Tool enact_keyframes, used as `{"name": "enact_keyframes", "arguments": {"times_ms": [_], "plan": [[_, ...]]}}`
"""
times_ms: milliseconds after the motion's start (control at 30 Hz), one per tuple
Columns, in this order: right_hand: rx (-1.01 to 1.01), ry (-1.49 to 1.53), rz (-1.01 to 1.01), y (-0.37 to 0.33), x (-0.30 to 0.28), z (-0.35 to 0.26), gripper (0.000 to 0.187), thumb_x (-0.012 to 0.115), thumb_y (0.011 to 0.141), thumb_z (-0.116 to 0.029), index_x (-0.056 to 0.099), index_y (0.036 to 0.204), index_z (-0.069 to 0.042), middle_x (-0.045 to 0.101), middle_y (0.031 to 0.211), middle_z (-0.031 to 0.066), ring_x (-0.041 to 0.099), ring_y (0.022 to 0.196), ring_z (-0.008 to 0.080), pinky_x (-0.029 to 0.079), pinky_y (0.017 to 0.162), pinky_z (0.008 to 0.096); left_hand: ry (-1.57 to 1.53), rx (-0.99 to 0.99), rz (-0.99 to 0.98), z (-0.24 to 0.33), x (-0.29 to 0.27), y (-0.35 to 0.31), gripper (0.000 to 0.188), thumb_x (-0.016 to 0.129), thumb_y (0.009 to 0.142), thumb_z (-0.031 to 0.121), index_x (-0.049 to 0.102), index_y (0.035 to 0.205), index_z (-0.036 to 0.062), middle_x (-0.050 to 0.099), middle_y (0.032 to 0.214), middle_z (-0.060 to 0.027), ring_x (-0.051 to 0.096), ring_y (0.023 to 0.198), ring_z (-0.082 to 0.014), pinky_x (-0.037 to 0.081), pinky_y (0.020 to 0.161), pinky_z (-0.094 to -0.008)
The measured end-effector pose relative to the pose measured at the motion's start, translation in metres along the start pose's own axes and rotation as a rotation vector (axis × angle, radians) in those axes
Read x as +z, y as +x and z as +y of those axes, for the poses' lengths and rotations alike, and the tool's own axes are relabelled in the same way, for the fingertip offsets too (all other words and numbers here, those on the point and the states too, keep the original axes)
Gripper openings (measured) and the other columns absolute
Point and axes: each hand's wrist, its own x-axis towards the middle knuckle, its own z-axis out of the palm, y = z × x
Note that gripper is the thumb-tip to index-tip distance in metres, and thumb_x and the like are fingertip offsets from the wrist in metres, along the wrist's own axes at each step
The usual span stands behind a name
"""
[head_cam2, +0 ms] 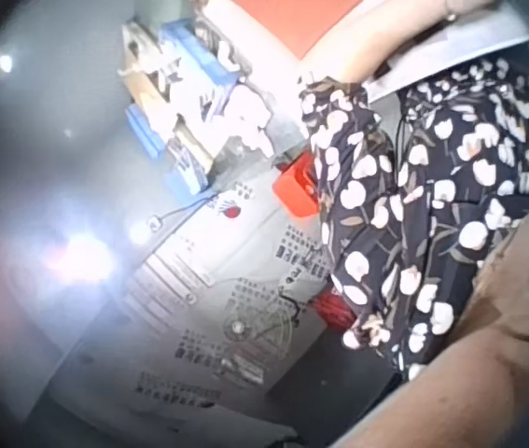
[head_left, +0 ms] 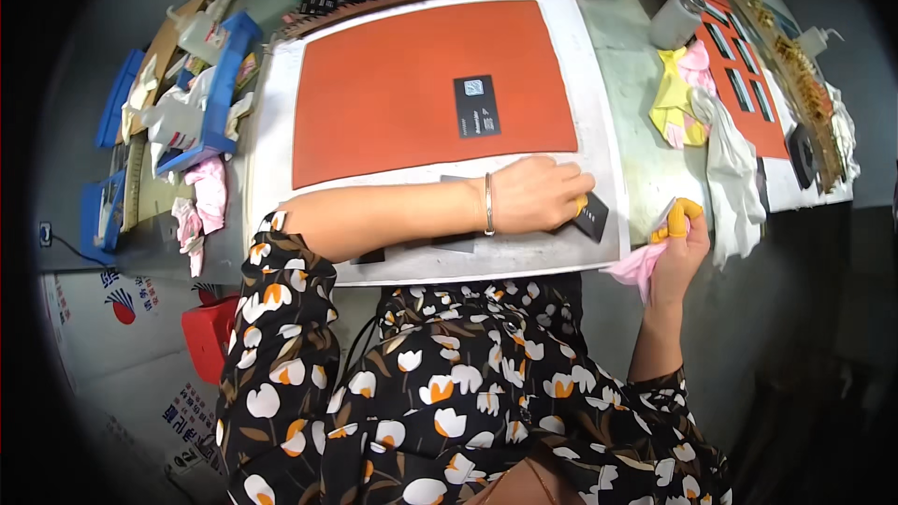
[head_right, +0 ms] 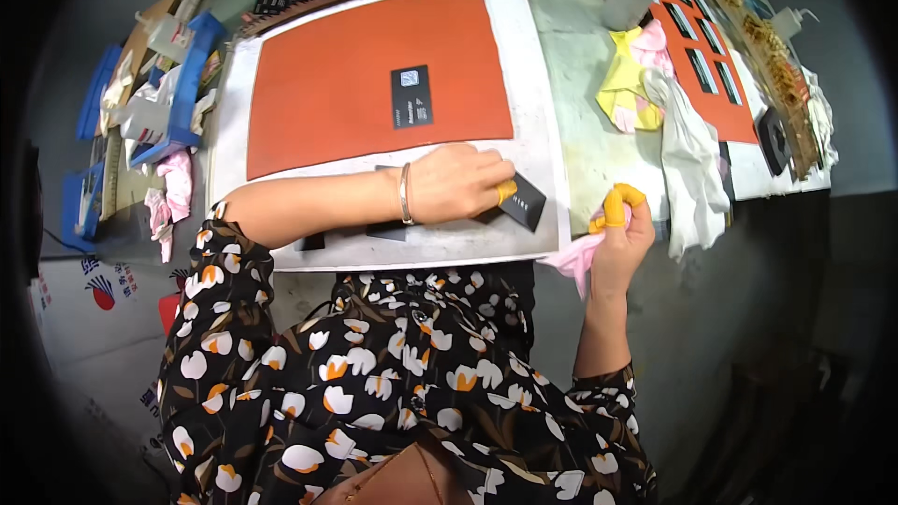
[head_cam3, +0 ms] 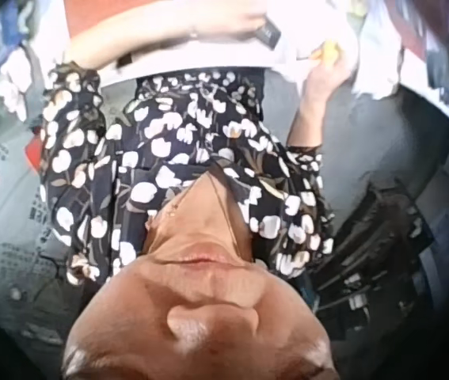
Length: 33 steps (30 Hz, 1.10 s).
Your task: The person wipes the surface of several small black cards arranged on a red mat using a yellow sponge and a pink cloth. They handle the cards one by one, wiping them thoroughly before moving to the next card in the sequence.
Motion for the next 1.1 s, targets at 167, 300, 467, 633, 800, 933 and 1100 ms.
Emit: {"name": "enact_keyframes", "arguments": {"times_ms": [167, 300, 467, 633, 800, 933, 1100], "plan": [[0.042, -0.02, -0.025, 0.001, 0.009, 0.013, 0.01, 0.057, 0.088, -0.01, 0.056, 0.093, -0.002, 0.051, 0.072, -0.0009, 0.044, 0.055, 0.004, 0.035, 0.049, 0.0174, -0.188, -0.187, -0.135, -0.007, -0.006, -0.038, 0.038, 0.065, 0.074, 0.032, 0.06, 0.1, 0.005, 0.052, 0.094, -0.0084, 0.052, 0.085, -0.0233, 0.042, 0.07, -0.0342], [0.042, -0.06, -0.052, 0.005, 0.011, 0.021, 0.01, 0.057, 0.088, -0.01, 0.056, 0.094, -0.002, 0.051, 0.072, -0.0009, 0.044, 0.056, 0.0038, 0.036, 0.049, 0.0173, -0.018, -0.633, -0.005, -0.04, -0.041, -0.06, 0.063, 0.073, 0.067, 0.037, 0.051, 0.117, 0.006, 0.05, 0.116, -0.0135, 0.046, 0.108, -0.0292, 0.036, 0.09, -0.0422], [0.049, -0.05, -0.091, 0.008, 0.016, 0.026, 0.011, 0.057, 0.088, -0.01, 0.056, 0.096, -0.002, 0.051, 0.072, -0.0007, 0.045, 0.057, 0.0042, 0.037, 0.051, 0.018, -0.024, -0.885, -0.115, -0.08, -0.034, -0.083, 0.084, 0.08, 0.058, 0.039, 0.044, 0.125, 0.0039, 0.046, 0.115, -0.0142, 0.041, 0.11, -0.0293, 0.031, 0.09, -0.0374], [0.04, -0.087, -0.062, 0.008, 0.017, 0.025, 0.01, 0.057, 0.088, -0.01, 0.056, 0.094, -0.002, 0.051, 0.071, -0.0009, 0.044, 0.057, 0.0044, 0.036, 0.05, 0.018, -0.014, -1.033, -0.258, -0.085, -0.046, -0.066, 0.076, 0.082, 0.053, 0.043, 0.053, 0.111, 0.0034, 0.045, 0.104, -0.0138, 0.041, 0.103, -0.0297, 0.034, 0.086, -0.0365], [0.001, -0.15, -0.105, 0.001, 0.028, 0.012, 0.009, 0.057, 0.087, -0.008, 0.056, 0.092, -0.002, 0.052, 0.071, -0.0004, 0.045, 0.058, 0.0039, 0.036, 0.051, 0.0174, -0.464, -1.107, -0.139, -0.11, -0.051, -0.088, 0.038, 0.072, 0.074, 0.031, 0.056, 0.091, 0.0016, 0.057, 0.076, -0.0107, 0.056, 0.076, -0.0197, 0.044, 0.065, -0.0327], [-0.201, -0.177, -0.183, -0.021, 0.073, 0.003, 0.009, 0.058, 0.084, -0.002, 0.056, 0.093, 0.001, 0.056, 0.072, 0.0033, 0.051, 0.062, 0.0069, 0.042, 0.057, 0.0201, -1.042, -1.242, 0.05, -0.08, -0.061, -0.093, 0.013, 0.058, 0.087, 0.015, 0.055, 0.087, 0.0023, 0.059, 0.069, -0.0062, 0.056, 0.053, -0.0085, 0.044, 0.047, -0.021], [-0.438, -0.094, -0.379, -0.031, 0.153, 0.009, 0.006, 0.058, 0.084, 0.0, 0.055, 0.089, 0.002, 0.058, 0.069, 0.0058, 0.055, 0.06, 0.0102, 0.043, 0.051, 0.0214, -1.349, -1.308, 0.365, -0.031, -0.06, -0.091, 0.01, 0.055, 0.088, 0.012, 0.057, 0.089, 0.002, 0.059, 0.077, -0.0034, 0.055, 0.052, -0.0067, 0.047, 0.044, -0.0165]]}}
